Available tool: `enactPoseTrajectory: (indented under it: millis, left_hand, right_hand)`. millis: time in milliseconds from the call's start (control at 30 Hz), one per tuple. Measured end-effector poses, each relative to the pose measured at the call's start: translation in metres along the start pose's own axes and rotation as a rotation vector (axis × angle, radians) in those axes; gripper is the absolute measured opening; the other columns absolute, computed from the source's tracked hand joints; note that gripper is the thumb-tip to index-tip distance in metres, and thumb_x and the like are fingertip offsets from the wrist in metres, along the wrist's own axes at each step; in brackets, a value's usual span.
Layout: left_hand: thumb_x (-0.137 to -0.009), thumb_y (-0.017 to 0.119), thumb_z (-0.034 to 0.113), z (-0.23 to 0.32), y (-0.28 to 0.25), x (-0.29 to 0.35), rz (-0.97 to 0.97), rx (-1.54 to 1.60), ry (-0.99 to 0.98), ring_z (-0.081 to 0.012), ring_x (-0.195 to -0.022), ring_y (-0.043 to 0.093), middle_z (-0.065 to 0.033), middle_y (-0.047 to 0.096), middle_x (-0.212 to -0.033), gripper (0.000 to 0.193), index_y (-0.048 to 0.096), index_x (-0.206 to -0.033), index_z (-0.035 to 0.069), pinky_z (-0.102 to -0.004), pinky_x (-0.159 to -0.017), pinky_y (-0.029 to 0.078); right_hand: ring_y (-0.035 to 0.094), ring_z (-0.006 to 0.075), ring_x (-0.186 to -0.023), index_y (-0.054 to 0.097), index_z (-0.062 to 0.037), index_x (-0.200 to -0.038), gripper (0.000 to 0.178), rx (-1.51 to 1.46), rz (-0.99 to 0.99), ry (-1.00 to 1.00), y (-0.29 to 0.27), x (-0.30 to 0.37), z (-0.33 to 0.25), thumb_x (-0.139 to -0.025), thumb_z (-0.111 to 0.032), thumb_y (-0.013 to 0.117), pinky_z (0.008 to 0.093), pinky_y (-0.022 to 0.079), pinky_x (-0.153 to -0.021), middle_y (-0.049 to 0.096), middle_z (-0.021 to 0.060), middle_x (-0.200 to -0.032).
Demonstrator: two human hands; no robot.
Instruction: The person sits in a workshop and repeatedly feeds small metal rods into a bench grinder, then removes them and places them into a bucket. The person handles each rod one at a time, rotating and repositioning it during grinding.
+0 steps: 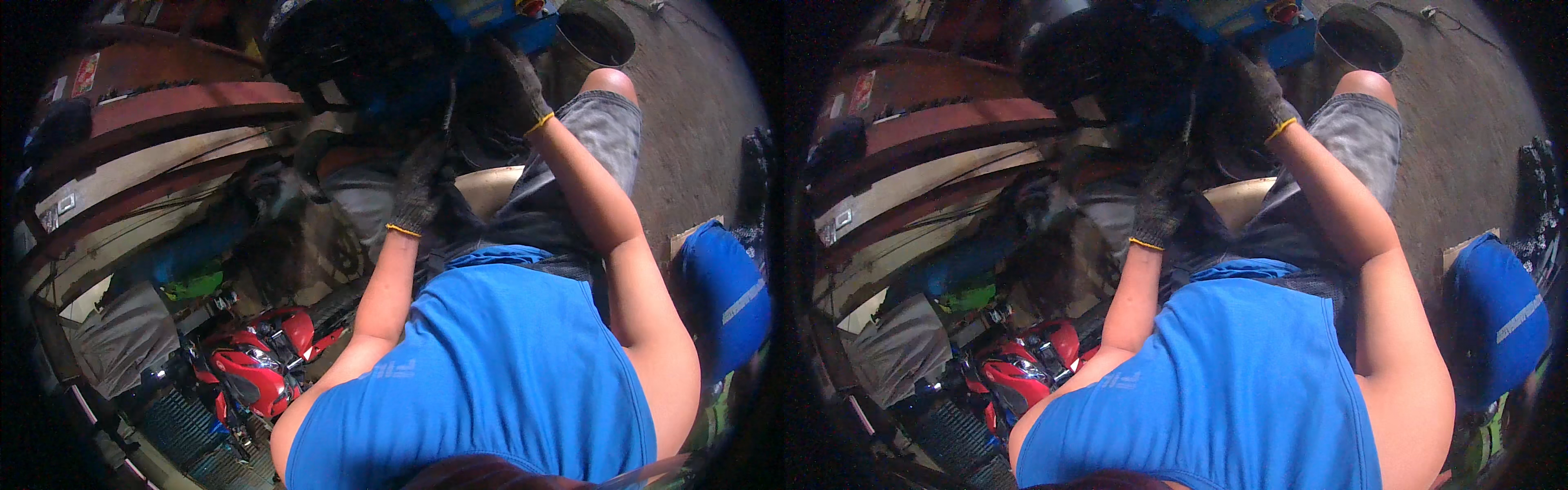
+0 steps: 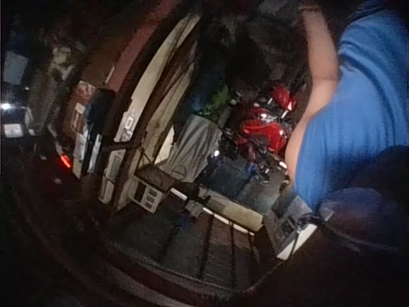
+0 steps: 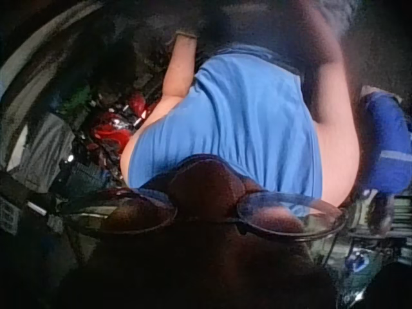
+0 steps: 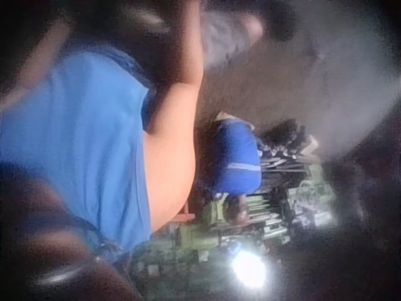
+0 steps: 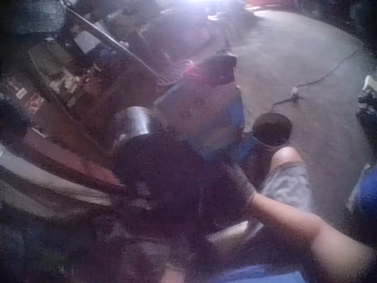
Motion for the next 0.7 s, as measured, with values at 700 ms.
enactPoseTrajectory:
  millis: [700]
  left_hand:
    - [-0.096,0.064,0.012,0.052,0.004,-0.01,0.029,0.718,-0.521,-0.0139,-0.076,0.063,-0.0067,0.066,-0.095,0.04,0.056,-0.134,0.004,-0.0272,-0.07,0.054]
  right_hand:
    - [0.064,0.0222,-0.102,0.058,-0.0027,-0.13,0.034,-0.615,-0.334,0.455,0.01,-0.003,0.002,-0.099,-0.017,0.06,0.0344,0.053,-0.091,0.066,0.0103,-0.111]
Point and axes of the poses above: each hand's wrist, its own x-axis away from the middle knuckle, its own y-axis out of the palm, z = x × y, the point moved 3 cm from there along -x, towards the middle knuckle
